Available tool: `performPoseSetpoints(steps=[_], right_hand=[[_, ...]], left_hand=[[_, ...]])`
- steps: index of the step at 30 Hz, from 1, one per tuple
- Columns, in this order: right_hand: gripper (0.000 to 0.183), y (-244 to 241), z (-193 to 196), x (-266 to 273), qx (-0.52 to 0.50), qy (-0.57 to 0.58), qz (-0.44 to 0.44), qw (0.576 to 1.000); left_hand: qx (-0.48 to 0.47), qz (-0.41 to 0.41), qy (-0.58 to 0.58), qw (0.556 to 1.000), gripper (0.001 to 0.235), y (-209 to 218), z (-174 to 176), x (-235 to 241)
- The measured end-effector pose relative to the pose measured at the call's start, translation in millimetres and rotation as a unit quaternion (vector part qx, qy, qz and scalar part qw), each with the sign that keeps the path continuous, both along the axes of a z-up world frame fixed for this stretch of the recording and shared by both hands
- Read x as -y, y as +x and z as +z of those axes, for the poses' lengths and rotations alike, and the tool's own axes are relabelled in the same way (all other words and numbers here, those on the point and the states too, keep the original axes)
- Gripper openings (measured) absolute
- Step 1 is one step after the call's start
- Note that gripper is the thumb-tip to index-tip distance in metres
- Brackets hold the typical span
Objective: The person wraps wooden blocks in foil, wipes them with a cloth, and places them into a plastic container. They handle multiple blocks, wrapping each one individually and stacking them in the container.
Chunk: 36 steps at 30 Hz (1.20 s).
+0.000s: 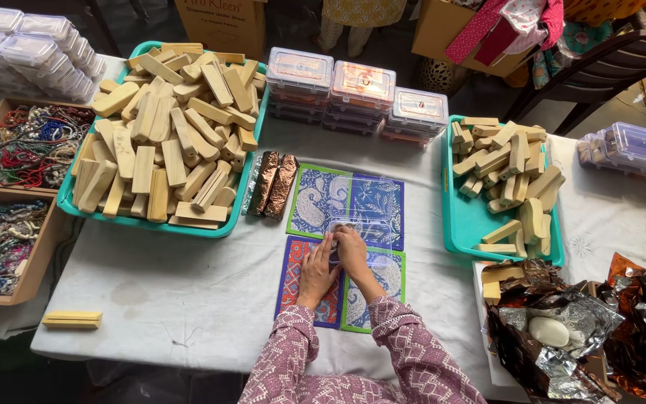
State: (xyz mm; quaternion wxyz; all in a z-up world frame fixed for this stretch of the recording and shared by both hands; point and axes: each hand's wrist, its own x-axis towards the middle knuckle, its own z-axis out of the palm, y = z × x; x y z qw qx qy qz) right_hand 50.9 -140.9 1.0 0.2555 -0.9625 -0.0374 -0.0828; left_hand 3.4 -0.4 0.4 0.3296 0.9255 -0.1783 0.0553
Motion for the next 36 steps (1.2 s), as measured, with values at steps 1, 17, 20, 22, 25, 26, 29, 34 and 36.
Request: performPoseSetpoints(steps=[1, 17, 20, 22, 25, 26, 29, 34, 36], right_hand=[[0.02, -1.2, 1.5, 3.7, 0.009, -0.006, -0.005, 1.0], [0.029, -21.1, -1.8, 76.0, -0.015, -0.026, 0.054, 0.998], [0.023, -21.5, 20.2, 63.0, -0.095, -0.03, 0.1, 0.99], [0.021, -10.7, 25.8, 52.4, -0.129, -0.024, 0.113, 0.985], [0.021, -0.5, 10.2, 31.4, -0.165, 0.003, 0.108, 0.98], [0.023, 1.4, 0.8, 23.9, -0.166, 0.021, 0.089, 0.982], [0.026, 3.2, -11.9, 21.4, -0.058, 0.023, 0.051, 0.997], [0.029, -3.8, 16.6, 45.1, 0.01, -0.022, 0.048, 0.999], [0.028, -6.0, 26.7, 65.6, 0.0, -0.04, 0.045, 0.998]], left_hand=[[0.012, 0.0, -0.001, 1.0, 0.099, -2.2, -1.9, 0.4], [0.026, 0.007, 0.004, 1.0, 0.102, -2.5, -0.5, 1.0], [0.019, 0.002, 0.008, 1.0, 0.102, -3.8, -5.5, 0.2], [0.023, 0.004, 0.008, 1.0, 0.101, -0.6, -6.9, 2.7], [0.027, 0.008, 0.012, 1.0, 0.099, 0.1, -8.5, 2.4], [0.029, 0.008, 0.015, 0.999, 0.098, -0.6, -9.1, 1.9], [0.018, 0.01, 0.017, 1.0, 0.098, -1.6, -6.6, 1.7], [0.021, 0.009, 0.014, 1.0, 0.098, -4.3, -5.3, 0.8], [0.026, 0.008, 0.02, 0.999, 0.098, -2.1, -5.1, 1.2]])
